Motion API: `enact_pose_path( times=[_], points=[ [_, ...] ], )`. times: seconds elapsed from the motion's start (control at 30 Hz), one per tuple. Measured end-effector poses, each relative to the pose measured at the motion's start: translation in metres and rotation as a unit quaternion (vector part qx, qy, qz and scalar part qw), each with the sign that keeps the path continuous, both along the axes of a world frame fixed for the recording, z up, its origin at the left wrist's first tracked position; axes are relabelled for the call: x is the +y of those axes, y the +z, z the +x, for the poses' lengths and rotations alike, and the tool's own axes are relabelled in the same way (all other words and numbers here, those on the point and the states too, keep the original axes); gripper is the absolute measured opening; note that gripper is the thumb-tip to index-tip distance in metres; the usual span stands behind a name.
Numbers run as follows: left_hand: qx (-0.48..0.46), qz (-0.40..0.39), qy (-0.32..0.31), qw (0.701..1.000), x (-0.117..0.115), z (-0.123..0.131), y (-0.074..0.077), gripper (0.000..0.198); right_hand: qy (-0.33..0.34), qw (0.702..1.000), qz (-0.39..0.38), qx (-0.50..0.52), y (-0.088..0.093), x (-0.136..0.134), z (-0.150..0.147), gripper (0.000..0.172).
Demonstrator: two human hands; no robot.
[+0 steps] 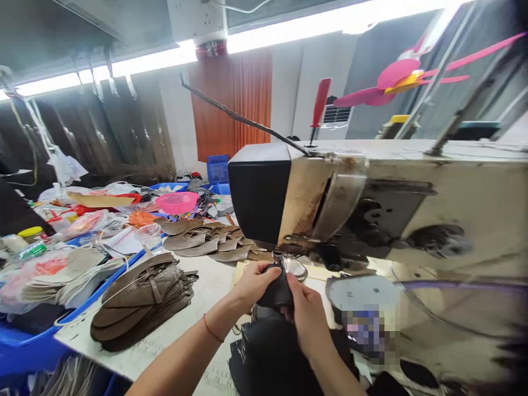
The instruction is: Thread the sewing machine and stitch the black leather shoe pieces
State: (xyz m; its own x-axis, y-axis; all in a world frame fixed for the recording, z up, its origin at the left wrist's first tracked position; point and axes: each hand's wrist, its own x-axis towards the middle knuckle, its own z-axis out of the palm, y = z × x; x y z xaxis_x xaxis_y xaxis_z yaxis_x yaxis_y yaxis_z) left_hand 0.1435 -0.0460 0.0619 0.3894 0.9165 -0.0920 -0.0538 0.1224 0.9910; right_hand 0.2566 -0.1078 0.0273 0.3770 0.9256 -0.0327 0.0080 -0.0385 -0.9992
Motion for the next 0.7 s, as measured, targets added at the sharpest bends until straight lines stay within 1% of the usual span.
enact_pose_path(
  times=[0.03, 0.1, 0.2, 0.27, 0.37, 0.43, 0.53, 0.7],
  points=[
    [-0.007, -0.005, 0.011, 1.000, -0.003, 0.002, -0.001, 0.030, -0.006, 1.000, -0.001, 0.015, 0.000, -0.001, -0.005, 0.066],
    [-0.017, -0.002, 0.027, 0.999, -0.007, 0.005, -0.003, 0.029, -0.018, 0.999, 0.003, 0.034, 0.001, -0.007, -0.008, 0.066],
    [-0.012, 0.014, 0.034, 0.999, -0.007, 0.006, -0.004, 0.029, -0.008, 0.999, -0.010, 0.041, 0.005, -0.016, 0.002, 0.067],
    [0.007, 0.024, 0.022, 0.999, -0.003, 0.004, -0.003, 0.030, 0.008, 0.999, -0.020, 0.033, 0.008, -0.013, 0.009, 0.069],
    [0.027, 0.020, -0.004, 0.999, 0.000, 0.000, -0.002, 0.031, 0.023, 0.999, -0.024, 0.021, 0.009, 0.001, 0.005, 0.063],
    [0.022, 0.014, 0.003, 1.000, -0.002, 0.000, -0.002, 0.030, 0.009, 1.000, -0.006, 0.025, 0.007, 0.007, -0.003, 0.061],
    [0.004, 0.009, 0.032, 0.999, -0.009, 0.003, -0.003, 0.029, -0.023, 0.999, 0.028, 0.021, 0.003, 0.006, -0.012, 0.063],
    [0.031, 0.014, 0.034, 0.999, -0.008, 0.006, -0.001, 0.027, -0.022, 0.999, 0.039, -0.008, 0.001, 0.002, -0.010, 0.060]
  ],
)
